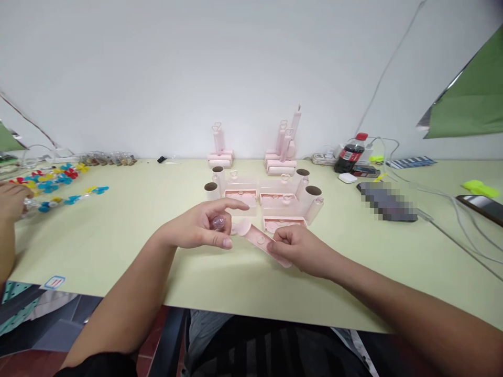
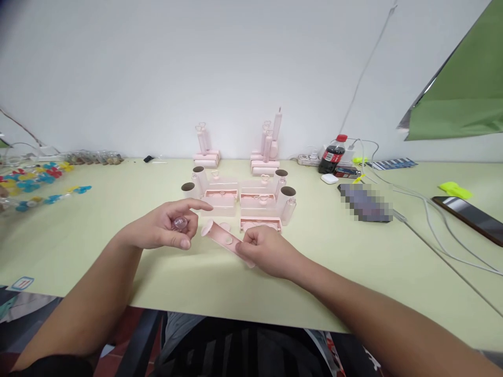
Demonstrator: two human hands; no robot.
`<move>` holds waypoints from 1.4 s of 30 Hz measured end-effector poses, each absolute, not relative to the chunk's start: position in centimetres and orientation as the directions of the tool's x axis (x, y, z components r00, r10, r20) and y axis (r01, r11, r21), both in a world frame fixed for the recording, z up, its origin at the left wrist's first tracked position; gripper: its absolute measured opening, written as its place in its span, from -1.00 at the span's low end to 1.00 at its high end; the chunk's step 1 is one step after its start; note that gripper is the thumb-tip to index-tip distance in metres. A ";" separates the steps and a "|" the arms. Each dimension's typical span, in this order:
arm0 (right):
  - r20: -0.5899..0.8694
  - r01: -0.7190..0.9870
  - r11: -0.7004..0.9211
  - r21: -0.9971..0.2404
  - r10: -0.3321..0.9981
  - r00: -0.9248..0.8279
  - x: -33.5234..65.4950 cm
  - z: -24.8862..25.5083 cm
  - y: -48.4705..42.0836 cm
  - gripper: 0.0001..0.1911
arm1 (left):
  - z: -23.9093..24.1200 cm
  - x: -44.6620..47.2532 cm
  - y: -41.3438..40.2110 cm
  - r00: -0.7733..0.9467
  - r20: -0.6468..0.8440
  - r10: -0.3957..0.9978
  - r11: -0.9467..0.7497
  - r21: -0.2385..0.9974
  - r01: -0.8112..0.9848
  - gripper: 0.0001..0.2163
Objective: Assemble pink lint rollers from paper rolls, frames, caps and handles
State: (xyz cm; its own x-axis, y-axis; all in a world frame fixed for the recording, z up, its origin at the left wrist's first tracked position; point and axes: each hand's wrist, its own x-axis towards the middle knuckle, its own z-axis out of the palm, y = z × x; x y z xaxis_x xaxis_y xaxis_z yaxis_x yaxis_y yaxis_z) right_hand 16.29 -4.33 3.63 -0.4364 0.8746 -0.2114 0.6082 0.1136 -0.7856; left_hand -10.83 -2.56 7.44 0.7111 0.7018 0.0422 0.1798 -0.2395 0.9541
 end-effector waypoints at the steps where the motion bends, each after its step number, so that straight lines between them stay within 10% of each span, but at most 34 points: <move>1: -0.195 0.633 0.151 -0.759 0.875 -0.442 16.4 3.9 -4.3 -0.66 | 7.5 -10.7 -2.7 0.726 0.036 0.687 -0.245 0.952 0.185 -0.45; 7: -0.119 0.687 0.241 -0.685 0.894 -0.432 15.9 5.4 -4.1 -0.68 | 8.8 -10.1 -3.8 0.730 -0.030 0.682 -0.288 0.907 0.306 -0.81; 16: 0.093 0.215 0.200 -0.956 0.902 -0.422 16.6 7.2 -4.2 -0.71 | 8.6 -13.2 -3.7 0.374 0.022 0.927 -0.256 0.766 0.590 -0.80; 24: 0.174 0.356 0.775 -0.522 0.505 -0.845 13.5 3.2 -7.9 -0.65 | 5.5 -11.7 -2.3 0.291 0.107 0.951 -0.302 0.534 0.790 -0.84; 30: 0.070 0.410 0.875 -0.257 0.440 -0.895 10.8 1.5 -7.0 -0.49 | 3.8 -10.4 -1.9 0.284 0.087 0.955 -0.295 0.377 0.878 -0.86; 42: 0.042 0.504 0.833 -0.228 0.526 -0.849 9.9 -0.5 -5.0 -0.23 | 2.6 -9.6 -1.5 0.274 0.049 0.960 -0.278 0.231 0.932 -0.87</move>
